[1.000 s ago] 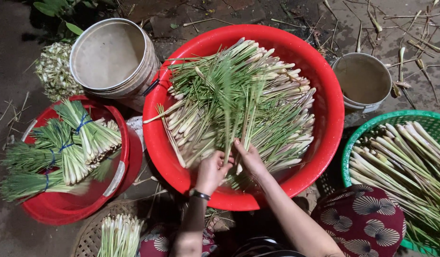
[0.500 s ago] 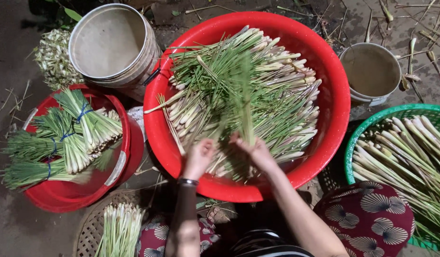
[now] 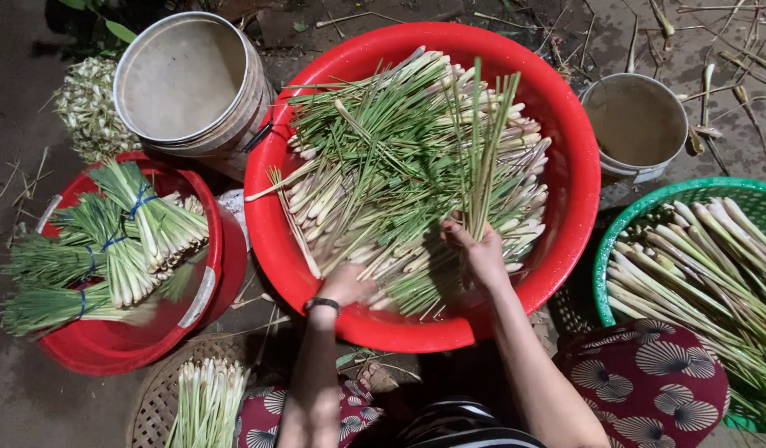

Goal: Sorting and cleaning lemongrass stalks in a large basin by hand

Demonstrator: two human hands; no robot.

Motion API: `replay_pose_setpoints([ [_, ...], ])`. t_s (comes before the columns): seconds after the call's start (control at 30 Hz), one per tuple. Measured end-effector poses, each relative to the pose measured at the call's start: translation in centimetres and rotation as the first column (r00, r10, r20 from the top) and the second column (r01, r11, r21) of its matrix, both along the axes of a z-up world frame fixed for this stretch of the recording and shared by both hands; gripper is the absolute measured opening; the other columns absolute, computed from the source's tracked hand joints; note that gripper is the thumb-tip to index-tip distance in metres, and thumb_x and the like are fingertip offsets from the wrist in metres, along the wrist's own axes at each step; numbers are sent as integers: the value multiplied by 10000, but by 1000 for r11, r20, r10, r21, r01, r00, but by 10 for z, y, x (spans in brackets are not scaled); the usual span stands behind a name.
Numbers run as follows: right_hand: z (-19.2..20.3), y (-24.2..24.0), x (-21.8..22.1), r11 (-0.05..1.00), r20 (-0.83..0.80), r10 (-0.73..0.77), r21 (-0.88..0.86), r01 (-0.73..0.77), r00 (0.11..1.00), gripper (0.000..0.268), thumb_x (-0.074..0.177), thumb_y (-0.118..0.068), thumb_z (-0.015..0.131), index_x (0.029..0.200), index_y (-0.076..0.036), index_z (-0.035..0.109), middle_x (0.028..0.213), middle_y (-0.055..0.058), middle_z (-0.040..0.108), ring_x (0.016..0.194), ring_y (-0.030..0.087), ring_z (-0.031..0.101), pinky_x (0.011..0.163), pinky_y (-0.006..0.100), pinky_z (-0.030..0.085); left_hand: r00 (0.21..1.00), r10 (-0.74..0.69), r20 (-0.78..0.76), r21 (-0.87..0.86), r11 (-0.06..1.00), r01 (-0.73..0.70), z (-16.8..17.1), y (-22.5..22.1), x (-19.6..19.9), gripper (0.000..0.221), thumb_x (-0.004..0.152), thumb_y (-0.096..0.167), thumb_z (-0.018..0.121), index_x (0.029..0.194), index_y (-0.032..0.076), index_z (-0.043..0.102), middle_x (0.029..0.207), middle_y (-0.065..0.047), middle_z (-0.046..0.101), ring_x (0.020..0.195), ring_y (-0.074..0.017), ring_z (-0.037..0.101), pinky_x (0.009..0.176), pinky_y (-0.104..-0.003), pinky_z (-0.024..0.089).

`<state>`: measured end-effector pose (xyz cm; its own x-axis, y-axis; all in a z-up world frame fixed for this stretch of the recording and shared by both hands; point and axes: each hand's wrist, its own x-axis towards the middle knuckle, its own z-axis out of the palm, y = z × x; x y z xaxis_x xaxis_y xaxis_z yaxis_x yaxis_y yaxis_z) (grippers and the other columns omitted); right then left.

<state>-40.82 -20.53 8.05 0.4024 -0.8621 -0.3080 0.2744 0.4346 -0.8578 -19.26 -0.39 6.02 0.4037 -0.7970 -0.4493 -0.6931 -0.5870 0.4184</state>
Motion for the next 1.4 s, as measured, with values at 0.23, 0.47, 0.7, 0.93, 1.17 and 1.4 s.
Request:
replay_pose_setpoints([
  [0.23, 24, -17, -14, 998, -1, -57, -12, 57, 998, 326, 961, -35, 683, 1274, 11, 603, 1005, 201, 749, 842, 269, 754, 802, 447, 635, 996, 56, -62, 119, 992, -49, 216, 16, 11, 421, 965, 254, 547, 1319, 68, 680, 1217, -266, 715, 1184, -456, 648, 1012, -556, 526],
  [0.47, 42, -23, -25, 998, 158, -26, -51, 34, 987, 209, 1010, -20, 588, 1217, 1, 572, 1001, 143, 689, 853, 214, 682, 814, 290, 595, 830, 293, -475, -300, 832, -466, 239, 143, 82, 238, 994, 73, 568, 1147, -43, 708, 841, -138, 716, 782, -223, 689, 727, -342, 566],
  [0.7, -21, -14, -1, 973, 16, -228, 26, 228, 973, 291, 945, -50, 703, 1218, -31, 604, 843, 87, 693, 646, 137, 679, 580, 223, 600, 855, 238, -461, -439, 776, -453, 81, 42, 63, 408, 913, 79, 654, 1300, -50, 633, 1156, -242, 695, 1125, -334, 624, 1007, -488, 506],
  [0.93, -8, -6, 2, 965, 32, -248, 90, 245, 968, 249, 940, -45, 686, 1178, -17, 620, 731, 126, 658, 527, 117, 616, 485, 249, 551, 917, 250, 311, 50, 959, -279, -28, -8, 64, 292, 854, 218, 584, 1011, 43, 757, 918, -197, 768, 981, -428, 750, 815, -543, 618],
  [1.17, -6, -10, -5, 954, 52, -284, 115, 277, 957, 284, 945, 0, 663, 1221, 19, 596, 823, 119, 650, 664, 139, 662, 566, 205, 577, 978, 207, 15, -87, 975, -205, 31, 5, 55, 286, 726, 236, 779, 990, 128, 807, 987, -202, 778, 1071, -462, 700, 959, -565, 558],
  [1.4, 18, 21, -4, 942, 41, -324, 107, 318, 945, 199, 993, -133, 640, 1181, -79, 605, 738, 61, 668, 557, 87, 629, 498, 218, 528, 836, 216, -504, -129, 938, -321, 133, 39, 45, 116, 839, 102, 766, 862, -11, 758, 589, -107, 710, 605, -193, 636, 687, -310, 491],
])
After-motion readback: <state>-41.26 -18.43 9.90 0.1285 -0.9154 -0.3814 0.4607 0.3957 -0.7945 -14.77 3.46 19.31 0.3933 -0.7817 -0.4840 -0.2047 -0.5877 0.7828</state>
